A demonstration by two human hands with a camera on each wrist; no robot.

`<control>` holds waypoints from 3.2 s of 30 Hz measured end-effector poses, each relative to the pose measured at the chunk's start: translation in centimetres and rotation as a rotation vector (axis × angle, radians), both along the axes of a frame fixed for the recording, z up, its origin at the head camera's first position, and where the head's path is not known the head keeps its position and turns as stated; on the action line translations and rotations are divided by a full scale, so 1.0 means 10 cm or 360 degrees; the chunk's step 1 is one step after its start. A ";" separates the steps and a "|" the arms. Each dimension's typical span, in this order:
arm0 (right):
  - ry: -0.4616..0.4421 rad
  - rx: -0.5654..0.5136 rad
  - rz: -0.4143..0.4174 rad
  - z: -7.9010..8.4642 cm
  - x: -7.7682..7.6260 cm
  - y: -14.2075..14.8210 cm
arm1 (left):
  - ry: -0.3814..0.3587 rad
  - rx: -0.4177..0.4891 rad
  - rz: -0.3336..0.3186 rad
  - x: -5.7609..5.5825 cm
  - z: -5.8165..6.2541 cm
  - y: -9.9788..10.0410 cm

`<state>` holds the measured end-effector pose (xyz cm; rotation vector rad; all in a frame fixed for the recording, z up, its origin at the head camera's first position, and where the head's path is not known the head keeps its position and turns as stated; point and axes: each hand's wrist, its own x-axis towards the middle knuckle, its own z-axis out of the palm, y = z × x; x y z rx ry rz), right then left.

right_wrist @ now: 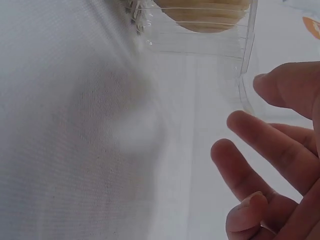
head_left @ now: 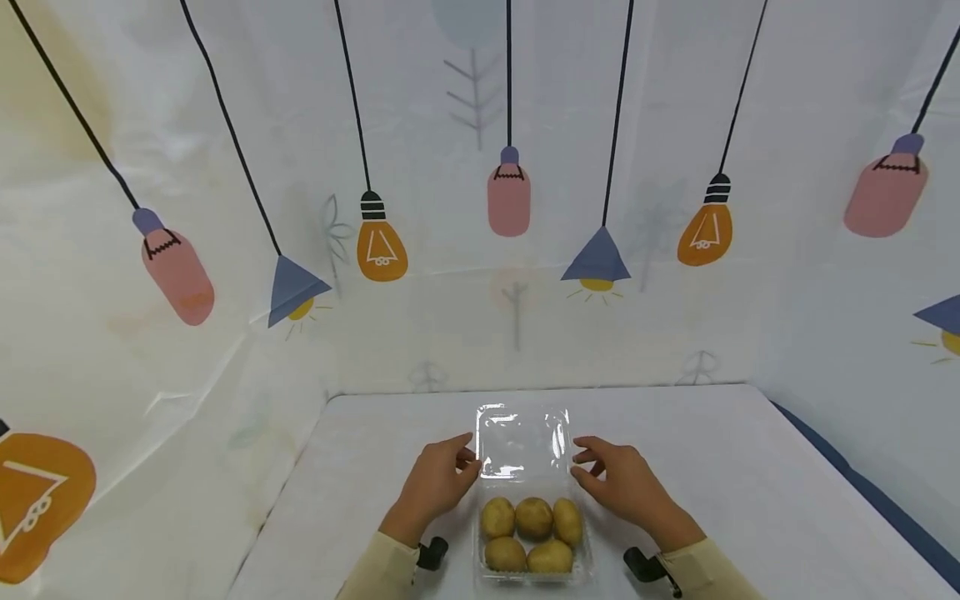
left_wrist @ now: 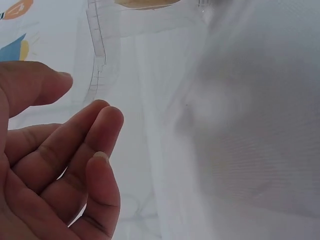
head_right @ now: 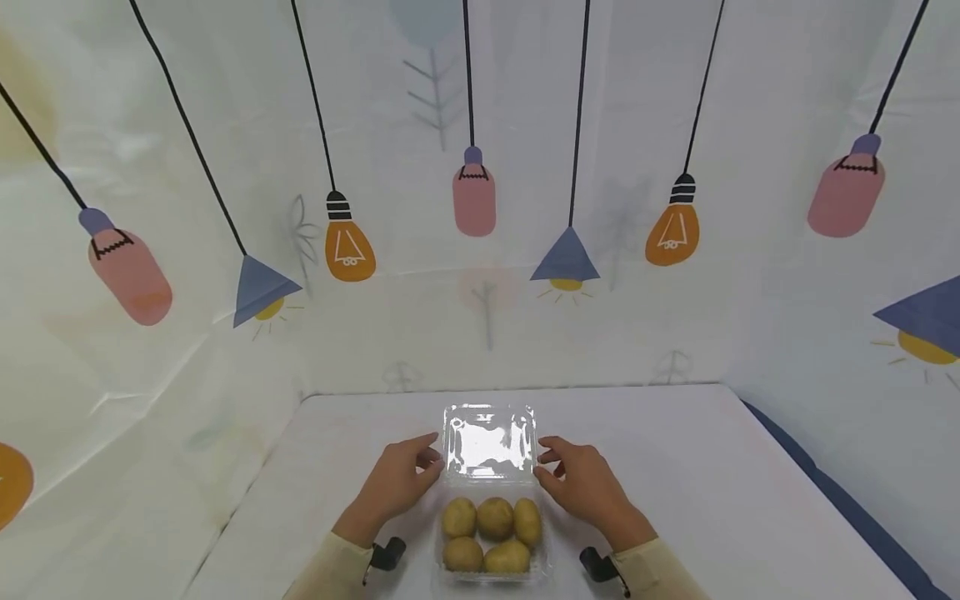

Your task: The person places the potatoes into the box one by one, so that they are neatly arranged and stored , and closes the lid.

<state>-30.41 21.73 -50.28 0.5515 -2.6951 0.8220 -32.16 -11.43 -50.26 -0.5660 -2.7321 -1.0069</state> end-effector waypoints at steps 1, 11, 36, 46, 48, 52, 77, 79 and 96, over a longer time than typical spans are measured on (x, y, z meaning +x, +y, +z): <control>0.0004 -0.0016 0.0005 0.00 0.00 -0.01 | 0.0009 0.0009 0.0003 0.01 -0.01 -0.01; 0.0014 -0.0110 -0.0054 -0.04 -0.04 0.00 | -0.0055 -0.0018 0.0022 0.09 -0.08 -0.08; -0.0019 -0.0202 -0.0111 -0.02 -0.08 -0.08 | -0.0206 0.0118 -0.0488 0.41 -0.20 -0.35; -0.0009 -0.0214 -0.0085 -0.03 -0.05 -0.08 | -0.0292 0.0171 -0.0493 0.49 -0.26 -0.35; -0.0005 -0.0215 -0.0077 -0.02 -0.04 -0.09 | -0.0293 0.0183 -0.0489 0.49 -0.27 -0.35; 0.0010 -0.0186 -0.0066 0.00 -0.01 -0.10 | -0.0289 0.0208 -0.0507 0.49 -0.29 -0.36; -0.0050 -0.0170 0.0023 0.11 0.52 -0.07 | -0.0345 0.0235 -0.0573 0.47 -0.31 -0.40; 0.0018 -0.0181 0.0058 0.10 0.54 -0.05 | -0.0338 0.0241 -0.0578 0.47 -0.31 -0.40; -0.0182 -0.0311 0.0106 0.13 0.70 0.03 | -0.0386 0.0251 -0.0622 0.46 -0.34 -0.44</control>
